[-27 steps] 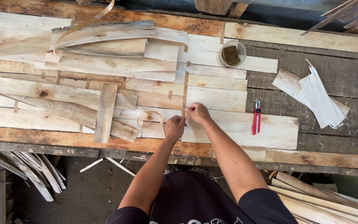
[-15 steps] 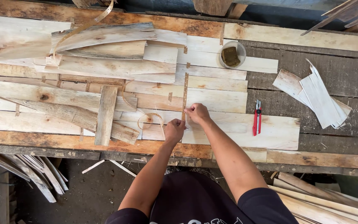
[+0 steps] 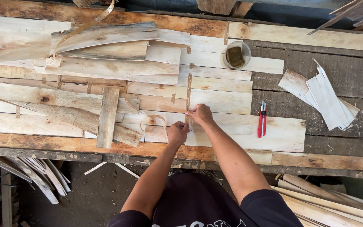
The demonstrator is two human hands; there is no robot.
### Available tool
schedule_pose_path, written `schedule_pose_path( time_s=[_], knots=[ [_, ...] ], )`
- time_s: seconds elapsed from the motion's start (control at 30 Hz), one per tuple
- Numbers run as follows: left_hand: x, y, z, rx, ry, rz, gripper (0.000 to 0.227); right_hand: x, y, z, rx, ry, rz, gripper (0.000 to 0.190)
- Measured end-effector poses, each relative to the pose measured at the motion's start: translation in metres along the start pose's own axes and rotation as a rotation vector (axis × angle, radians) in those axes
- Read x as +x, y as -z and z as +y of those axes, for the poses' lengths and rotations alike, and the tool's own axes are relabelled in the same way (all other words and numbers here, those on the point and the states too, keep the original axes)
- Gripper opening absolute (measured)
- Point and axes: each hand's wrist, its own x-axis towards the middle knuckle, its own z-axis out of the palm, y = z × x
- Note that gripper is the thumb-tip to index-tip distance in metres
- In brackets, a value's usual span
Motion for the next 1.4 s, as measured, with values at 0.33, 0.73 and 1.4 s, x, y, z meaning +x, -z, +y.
schedule_pose_path(
  time_s=[0.33,0.73,1.4],
  knots=[
    [-0.006,0.003,0.031,0.397,-0.103,-0.085,0.024,0.015,-0.005,-0.005,-0.051,-0.069,-0.046,0.048],
    [0.01,-0.006,0.017,0.559,-0.339,-0.052,0.019,-0.001,0.022,-0.046,-0.075,-0.303,-0.099,0.045],
    [0.027,-0.028,0.005,0.848,-0.39,-0.138,0.014,0.009,0.016,-0.044,-0.075,-0.339,-0.103,0.037]
  ],
)
